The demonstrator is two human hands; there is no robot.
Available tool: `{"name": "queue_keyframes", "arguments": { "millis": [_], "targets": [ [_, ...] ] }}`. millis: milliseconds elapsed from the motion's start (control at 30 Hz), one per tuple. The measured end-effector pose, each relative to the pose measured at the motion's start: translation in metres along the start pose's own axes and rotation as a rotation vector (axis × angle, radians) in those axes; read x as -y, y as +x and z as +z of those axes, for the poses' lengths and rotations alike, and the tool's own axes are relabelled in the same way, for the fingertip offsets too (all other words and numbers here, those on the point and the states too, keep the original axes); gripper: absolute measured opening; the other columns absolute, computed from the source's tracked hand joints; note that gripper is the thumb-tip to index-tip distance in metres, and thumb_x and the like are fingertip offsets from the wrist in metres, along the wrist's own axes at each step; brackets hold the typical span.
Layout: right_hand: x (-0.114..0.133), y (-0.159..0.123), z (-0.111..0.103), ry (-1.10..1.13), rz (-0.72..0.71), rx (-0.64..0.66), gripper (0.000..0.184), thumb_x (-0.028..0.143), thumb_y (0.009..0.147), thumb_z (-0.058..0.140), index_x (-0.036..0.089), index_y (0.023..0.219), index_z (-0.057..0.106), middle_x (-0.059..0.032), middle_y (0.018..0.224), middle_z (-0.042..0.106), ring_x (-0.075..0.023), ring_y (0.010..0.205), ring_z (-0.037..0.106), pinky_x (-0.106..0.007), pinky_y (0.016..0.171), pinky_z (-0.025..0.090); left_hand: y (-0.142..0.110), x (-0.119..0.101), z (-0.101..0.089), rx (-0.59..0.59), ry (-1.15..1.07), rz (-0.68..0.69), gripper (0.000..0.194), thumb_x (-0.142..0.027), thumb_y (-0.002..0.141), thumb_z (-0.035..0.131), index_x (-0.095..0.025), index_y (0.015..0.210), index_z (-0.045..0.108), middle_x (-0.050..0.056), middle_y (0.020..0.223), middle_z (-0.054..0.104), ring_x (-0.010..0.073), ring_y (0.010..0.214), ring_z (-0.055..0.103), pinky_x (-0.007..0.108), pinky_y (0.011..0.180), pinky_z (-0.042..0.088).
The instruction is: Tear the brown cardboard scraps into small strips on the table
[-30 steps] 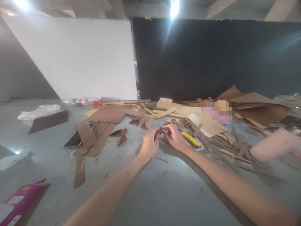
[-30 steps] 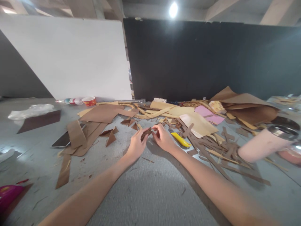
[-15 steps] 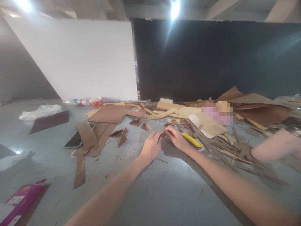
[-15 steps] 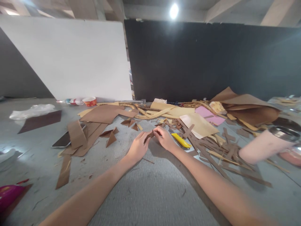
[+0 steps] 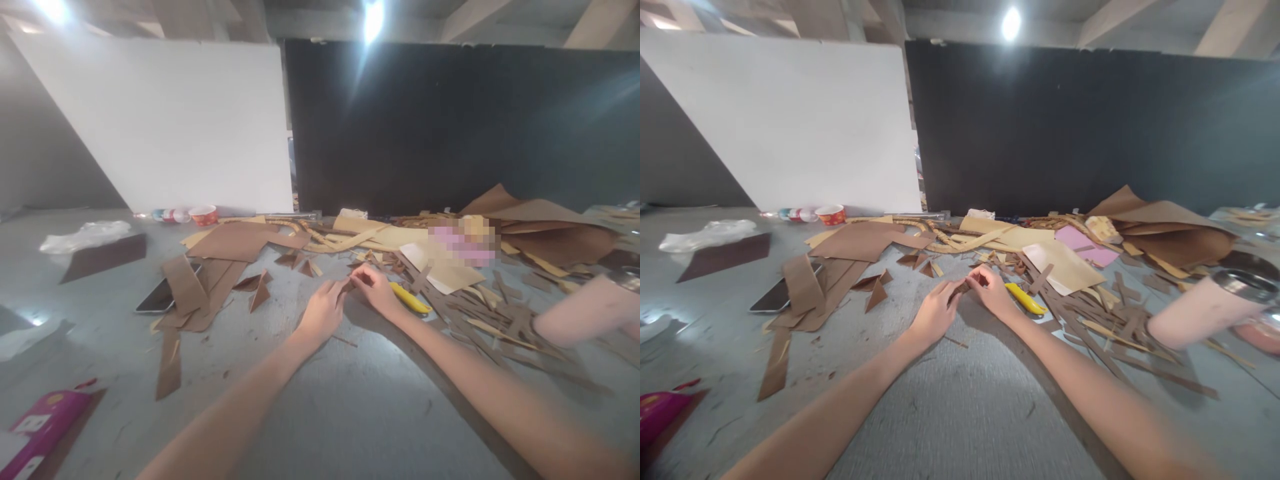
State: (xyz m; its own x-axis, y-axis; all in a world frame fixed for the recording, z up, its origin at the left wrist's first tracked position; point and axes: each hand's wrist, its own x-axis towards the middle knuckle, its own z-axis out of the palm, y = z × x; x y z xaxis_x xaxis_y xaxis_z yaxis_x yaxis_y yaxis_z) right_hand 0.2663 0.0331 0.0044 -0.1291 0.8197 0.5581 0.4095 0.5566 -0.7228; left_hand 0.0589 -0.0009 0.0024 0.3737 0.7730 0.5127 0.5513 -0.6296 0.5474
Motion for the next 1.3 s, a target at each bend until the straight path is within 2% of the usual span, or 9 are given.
{"name": "queue_keyframes", "arguments": {
  "millis": [233, 533, 800, 1000, 1133, 1300],
  "targets": [
    [0.0048, -0.0014, -0.0023, 0.041, -0.043, 0.005, 0.041, 0.058, 0.108, 0.066, 0.022, 0.091, 0.076, -0.0062, 0.089, 0.071, -0.0233, 0.084, 0.064, -0.033, 0.074, 0.051, 0.0008, -0.0001, -0.0006, -0.046, -0.029, -0.040, 0.040, -0.016, 0.110, 0.055, -0.026, 0.148, 0.065, 0.011, 0.130, 0.076, 0.0275, 0.122, 0.075, 0.042, 0.104, 0.063],
    [0.0035, -0.0044, -0.0006, 0.059, -0.118, 0.048, 0.029, 0.047, 0.108, 0.070, 0.023, 0.096, 0.079, -0.0042, 0.086, 0.066, -0.0215, 0.079, 0.061, -0.034, 0.074, 0.050, 0.0047, 0.0044, -0.0009, -0.098, -0.084, -0.064, 0.040, -0.012, 0.108, 0.059, -0.024, 0.145, 0.067, 0.011, 0.134, 0.077, 0.0270, 0.126, 0.075, 0.044, 0.108, 0.063],
    [0.0042, -0.0032, -0.0015, 0.050, -0.107, 0.113, 0.036, 0.049, 0.110, 0.065, 0.022, 0.090, 0.075, -0.0048, 0.087, 0.066, -0.0213, 0.080, 0.062, -0.034, 0.073, 0.049, 0.0042, 0.0038, -0.0002, -0.070, -0.061, -0.046, 0.042, -0.010, 0.108, 0.058, -0.024, 0.147, 0.066, 0.012, 0.132, 0.078, 0.0267, 0.123, 0.076, 0.043, 0.106, 0.063],
    [0.0019, -0.0042, 0.0010, -0.022, -0.161, -0.001, 0.025, 0.046, 0.109, 0.069, 0.024, 0.101, 0.078, -0.0048, 0.087, 0.065, -0.0220, 0.079, 0.062, -0.034, 0.074, 0.052, 0.0047, 0.0041, -0.0003, -0.077, -0.079, -0.072, 0.042, -0.011, 0.108, 0.058, -0.024, 0.148, 0.066, 0.012, 0.133, 0.077, 0.0281, 0.125, 0.075, 0.045, 0.108, 0.062],
    [0.0018, -0.0046, 0.0009, -0.017, -0.179, 0.018, 0.026, 0.045, 0.109, 0.069, 0.024, 0.098, 0.079, -0.0051, 0.085, 0.066, -0.0222, 0.078, 0.062, -0.034, 0.072, 0.052, 0.0050, 0.0046, -0.0003, -0.082, -0.079, -0.076, 0.042, -0.010, 0.108, 0.059, -0.023, 0.146, 0.067, 0.012, 0.133, 0.077, 0.0279, 0.126, 0.075, 0.045, 0.109, 0.062],
    [-0.0004, -0.0040, 0.0009, 0.001, -0.113, 0.057, 0.029, 0.049, 0.106, 0.072, 0.023, 0.099, 0.081, -0.0039, 0.083, 0.065, -0.0212, 0.075, 0.062, -0.033, 0.071, 0.051, 0.0050, 0.0038, -0.0014, -0.085, -0.065, -0.072, 0.041, -0.011, 0.107, 0.059, -0.023, 0.145, 0.068, 0.012, 0.130, 0.078, 0.0278, 0.123, 0.076, 0.044, 0.107, 0.063]
  ]
}}
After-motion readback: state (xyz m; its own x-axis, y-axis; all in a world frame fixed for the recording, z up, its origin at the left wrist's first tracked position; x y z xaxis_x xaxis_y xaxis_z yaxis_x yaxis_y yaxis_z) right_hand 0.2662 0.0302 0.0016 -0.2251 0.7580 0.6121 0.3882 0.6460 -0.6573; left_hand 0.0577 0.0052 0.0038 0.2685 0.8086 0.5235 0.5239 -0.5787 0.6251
